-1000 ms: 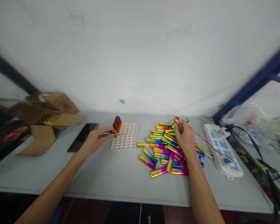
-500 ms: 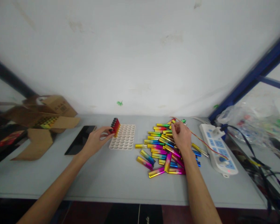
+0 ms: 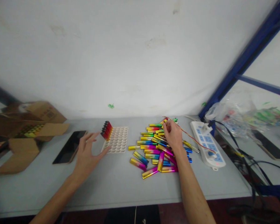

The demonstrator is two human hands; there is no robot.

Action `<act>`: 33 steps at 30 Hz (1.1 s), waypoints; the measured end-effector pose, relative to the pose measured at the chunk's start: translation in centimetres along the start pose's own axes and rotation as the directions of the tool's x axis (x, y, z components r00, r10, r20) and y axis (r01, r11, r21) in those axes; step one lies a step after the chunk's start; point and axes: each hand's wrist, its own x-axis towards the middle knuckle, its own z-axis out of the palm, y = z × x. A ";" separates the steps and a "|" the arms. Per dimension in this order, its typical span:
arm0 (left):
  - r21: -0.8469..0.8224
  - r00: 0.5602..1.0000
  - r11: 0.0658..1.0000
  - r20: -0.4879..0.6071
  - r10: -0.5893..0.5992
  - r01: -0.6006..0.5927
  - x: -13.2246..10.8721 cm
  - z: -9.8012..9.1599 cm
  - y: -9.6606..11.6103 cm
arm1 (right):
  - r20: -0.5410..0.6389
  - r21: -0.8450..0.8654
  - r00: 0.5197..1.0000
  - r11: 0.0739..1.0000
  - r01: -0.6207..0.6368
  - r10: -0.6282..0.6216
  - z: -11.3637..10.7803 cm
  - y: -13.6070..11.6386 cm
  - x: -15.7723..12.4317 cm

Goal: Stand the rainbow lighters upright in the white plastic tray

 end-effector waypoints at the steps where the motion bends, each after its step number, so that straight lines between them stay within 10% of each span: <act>1: 0.009 0.997 0.997 0.027 0.076 -0.076 -0.2 0.2 1.0 | 0.007 0.003 1.000 1.000 -0.001 0.001 0.1 -0.1 0.0; 6: -0.059 0.925 0.973 0.302 0.229 -0.222 0.0 3.8 1.9 | 0.024 0.034 1.000 0.999 -0.006 0.006 0.1 -0.3 -0.2; 12: -0.044 0.901 0.975 0.376 0.219 -0.218 -0.8 7.3 -1.0 | 0.024 0.026 1.000 1.000 0.000 -0.001 0.0 -0.2 -0.1; 33: -0.124 0.875 0.969 0.416 0.246 -0.214 0.2 7.7 0.1 | 0.042 0.019 0.999 1.000 -0.013 0.012 0.4 0.1 -0.2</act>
